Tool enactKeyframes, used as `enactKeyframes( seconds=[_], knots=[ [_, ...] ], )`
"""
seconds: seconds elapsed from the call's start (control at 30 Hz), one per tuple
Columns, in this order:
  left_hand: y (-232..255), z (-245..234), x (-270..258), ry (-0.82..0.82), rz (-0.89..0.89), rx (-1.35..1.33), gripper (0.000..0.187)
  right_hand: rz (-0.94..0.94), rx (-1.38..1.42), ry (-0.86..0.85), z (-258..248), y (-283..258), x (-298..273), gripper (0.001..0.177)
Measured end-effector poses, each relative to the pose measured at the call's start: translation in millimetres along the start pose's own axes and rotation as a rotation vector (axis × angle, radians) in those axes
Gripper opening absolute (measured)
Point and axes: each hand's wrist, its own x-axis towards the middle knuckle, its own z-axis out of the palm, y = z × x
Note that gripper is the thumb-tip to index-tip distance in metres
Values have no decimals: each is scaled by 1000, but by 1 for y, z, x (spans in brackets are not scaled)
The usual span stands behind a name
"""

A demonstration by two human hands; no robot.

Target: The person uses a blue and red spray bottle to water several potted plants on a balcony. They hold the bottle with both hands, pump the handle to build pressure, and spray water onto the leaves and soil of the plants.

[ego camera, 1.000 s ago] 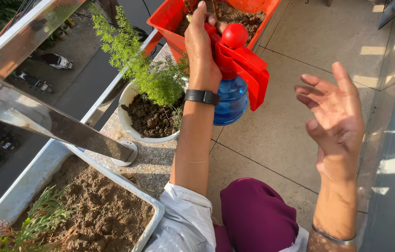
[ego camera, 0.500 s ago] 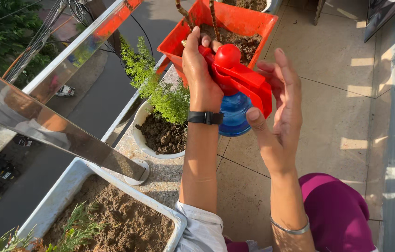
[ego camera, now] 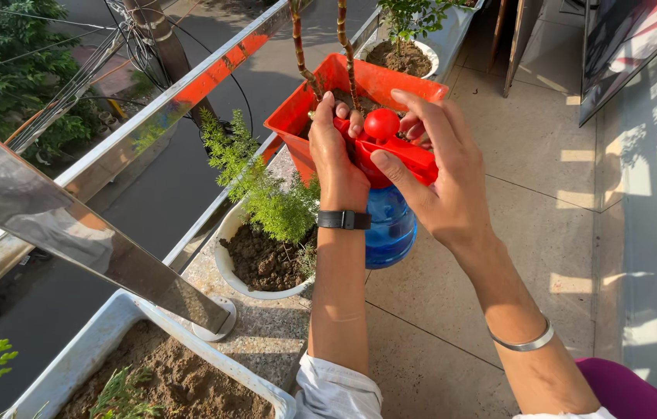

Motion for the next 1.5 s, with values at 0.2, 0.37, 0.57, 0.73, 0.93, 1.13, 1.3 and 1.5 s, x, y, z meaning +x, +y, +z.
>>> enactKeyframes(
  seconds=[0.2, 0.37, 0.57, 0.73, 0.93, 1.13, 1.3, 1.5],
  knots=[
    [-8, -10, -3, 58, -81, 171, 32, -87, -264, -236, -15, -6, 37, 19],
    [-21, -21, -4, 89, -108, 293, 32, -14, -260, -386, -34, -9, 45, 25],
    [-45, -41, -3, 166, -70, 507, 28, -83, -85, -602, -47, 20, 45, 28],
    [-40, -35, -19, 164, -182, 515, 30, -23, -54, -526, -61, 30, 46, 23],
    [-52, -31, -11, 152, -162, 561, 29, -213, 131, -13, -85, 26, 43, 19],
    [-53, -53, 7, 170, -103, 499, 26, -79, 104, -185, -66, 35, 38, 27],
    [-53, -60, 14, 96, -65, 469, 26, 129, -254, -524, -47, 56, 29, 29],
    [-51, -53, 7, 211, -68, 527, 27, -87, -138, -466, -33, 61, 18, 25]
  ],
)
